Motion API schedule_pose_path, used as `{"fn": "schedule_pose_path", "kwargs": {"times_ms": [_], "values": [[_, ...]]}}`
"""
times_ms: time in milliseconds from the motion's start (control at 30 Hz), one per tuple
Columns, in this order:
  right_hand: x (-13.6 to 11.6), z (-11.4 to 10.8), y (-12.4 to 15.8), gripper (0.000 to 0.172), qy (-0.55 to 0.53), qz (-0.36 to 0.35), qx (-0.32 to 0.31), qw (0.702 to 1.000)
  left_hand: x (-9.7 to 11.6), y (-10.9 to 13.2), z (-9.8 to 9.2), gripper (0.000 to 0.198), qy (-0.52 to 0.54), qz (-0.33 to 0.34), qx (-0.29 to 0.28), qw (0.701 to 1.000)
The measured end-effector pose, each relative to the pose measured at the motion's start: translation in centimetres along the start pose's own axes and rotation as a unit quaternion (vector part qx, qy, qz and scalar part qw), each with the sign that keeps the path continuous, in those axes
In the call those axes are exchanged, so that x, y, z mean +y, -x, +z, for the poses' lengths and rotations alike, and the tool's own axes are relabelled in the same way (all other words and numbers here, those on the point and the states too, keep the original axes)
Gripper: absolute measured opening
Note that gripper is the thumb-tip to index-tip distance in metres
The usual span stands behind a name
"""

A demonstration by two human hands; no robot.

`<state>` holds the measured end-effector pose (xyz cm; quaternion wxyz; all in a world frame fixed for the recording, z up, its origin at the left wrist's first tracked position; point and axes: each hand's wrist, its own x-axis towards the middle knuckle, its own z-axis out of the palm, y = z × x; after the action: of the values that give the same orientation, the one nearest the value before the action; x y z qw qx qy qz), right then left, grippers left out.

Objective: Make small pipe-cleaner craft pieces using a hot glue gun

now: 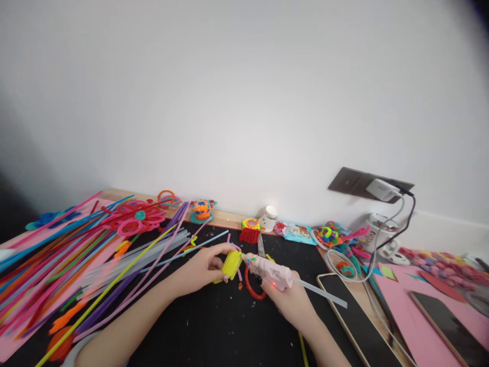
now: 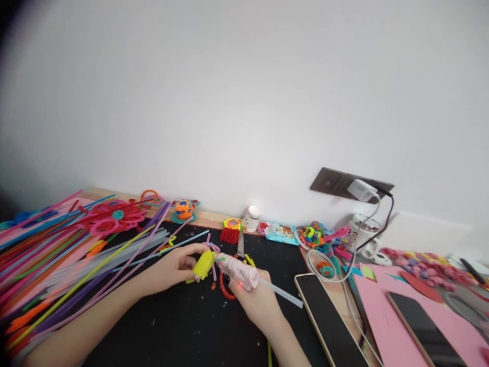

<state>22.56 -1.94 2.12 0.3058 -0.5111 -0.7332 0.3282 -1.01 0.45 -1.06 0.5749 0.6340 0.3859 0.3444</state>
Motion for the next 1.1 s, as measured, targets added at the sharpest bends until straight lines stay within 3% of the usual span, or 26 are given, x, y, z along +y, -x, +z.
{"fn": "schedule_pose_path", "kwargs": {"times_ms": [67, 267, 500, 700, 933, 1100], "values": [[0.07, -0.04, -0.06, 0.027, -0.005, 0.007, 0.007, 1.000, 0.06, 0.02, 0.01, 0.054, 0.001, -0.002, 0.002, 1.000], [-0.46, -0.14, 0.26, 0.021, 0.006, -0.026, -0.063, 0.998, 0.40, -0.02, 0.01, 0.053, 0.017, -0.004, 0.005, 1.000], [0.13, 0.08, -0.02, 0.022, 0.005, -0.002, 0.003, 1.000, 0.21, 0.01, -0.02, 0.055, 0.030, -0.007, 0.000, 1.000], [-0.59, 0.27, 0.41, 0.016, 0.003, -0.036, -0.080, 0.996, 0.40, -0.02, -0.09, 0.052, 0.050, -0.002, 0.001, 0.999], [-0.23, -0.04, 0.06, 0.024, 0.009, -0.007, -0.008, 1.000, 0.42, 0.01, -0.15, 0.052, 0.062, -0.008, -0.001, 0.998], [-0.35, -0.09, 0.17, 0.020, 0.007, -0.040, -0.072, 0.997, 0.49, -0.13, -0.21, 0.053, 0.069, -0.007, 0.004, 0.998]]}}
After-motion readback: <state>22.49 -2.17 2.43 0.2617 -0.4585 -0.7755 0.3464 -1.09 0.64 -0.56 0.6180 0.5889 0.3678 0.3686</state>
